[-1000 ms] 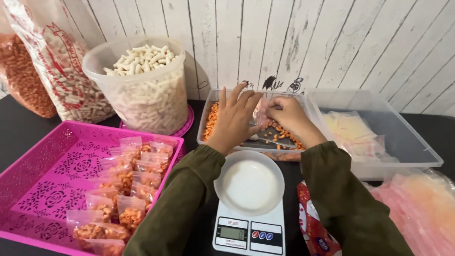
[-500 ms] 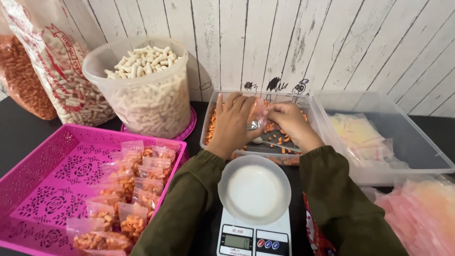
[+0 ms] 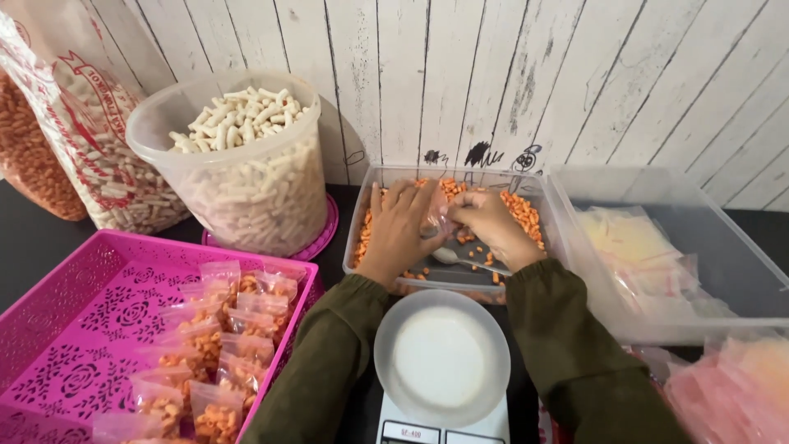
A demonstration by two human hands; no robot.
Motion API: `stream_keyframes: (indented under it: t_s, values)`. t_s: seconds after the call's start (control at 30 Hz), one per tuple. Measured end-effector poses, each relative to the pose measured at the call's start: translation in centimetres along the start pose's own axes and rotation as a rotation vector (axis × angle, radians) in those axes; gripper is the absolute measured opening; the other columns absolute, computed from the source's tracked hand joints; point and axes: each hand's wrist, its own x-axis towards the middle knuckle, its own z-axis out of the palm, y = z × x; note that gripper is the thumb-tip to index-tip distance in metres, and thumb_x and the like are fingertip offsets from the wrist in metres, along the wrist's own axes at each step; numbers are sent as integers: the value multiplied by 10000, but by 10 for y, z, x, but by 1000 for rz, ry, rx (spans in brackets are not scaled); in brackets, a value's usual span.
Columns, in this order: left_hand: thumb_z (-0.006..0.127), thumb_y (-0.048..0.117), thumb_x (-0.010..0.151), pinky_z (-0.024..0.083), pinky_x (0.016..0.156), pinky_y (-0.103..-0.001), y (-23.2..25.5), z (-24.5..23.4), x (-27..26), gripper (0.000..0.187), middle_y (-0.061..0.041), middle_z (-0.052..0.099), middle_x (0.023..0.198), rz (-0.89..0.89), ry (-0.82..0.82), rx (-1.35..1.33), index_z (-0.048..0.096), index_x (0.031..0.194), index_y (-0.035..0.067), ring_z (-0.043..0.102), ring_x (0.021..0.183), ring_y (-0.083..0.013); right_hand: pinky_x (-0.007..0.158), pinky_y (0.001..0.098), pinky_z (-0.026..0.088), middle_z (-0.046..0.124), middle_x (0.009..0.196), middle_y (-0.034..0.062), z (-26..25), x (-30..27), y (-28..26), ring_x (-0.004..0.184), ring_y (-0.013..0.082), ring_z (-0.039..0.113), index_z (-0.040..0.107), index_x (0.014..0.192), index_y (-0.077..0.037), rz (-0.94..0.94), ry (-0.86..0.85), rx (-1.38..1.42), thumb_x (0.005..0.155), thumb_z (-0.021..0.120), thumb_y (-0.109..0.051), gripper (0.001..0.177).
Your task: Manually portioning snacks into small plastic bags using a spoon and a digital scale for weight accuracy.
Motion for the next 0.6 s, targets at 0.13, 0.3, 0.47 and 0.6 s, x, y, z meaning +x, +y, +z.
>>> stream_keyframes:
  t_s: [0.13,0.3,0.47,0.6]
  values:
    - [753,595,683,228,1153,-657,-6,14,-3,868,-50,635,1194,-47,-37,-31,514,1415,197,486,1297,-244,482,193,562,687,702,112,2,13,24,547,143,668,715,947,-21,-10,6,21,819,705,-120,162]
    - [792,497,695,159,1135,-743,-22,49,-1,843,-49,590,1241,-182,-145,-63,500,1422,188,426,1335,-271,507,249,580,721,837,116,-4,48,60,617,166,699,724,1070,-30,-210,80,-42,824,749,-89,253]
    - [782,461,703,110,1109,-769,-20,47,1,778,-78,606,1187,-204,-185,-46,542,1370,141,457,1296,-293,541,265,583,747,821,63,5,48,71,685,154,714,789,980,-104,-257,62,-274,815,706,-132,187]
    - [703,422,720,117,1108,-770,-16,51,-4,646,-60,629,1086,-200,-147,-11,598,1289,136,512,1218,-285,659,332,582,736,895,67,7,47,95,780,242,714,808,911,-161,-397,61,-535,753,759,-203,171]
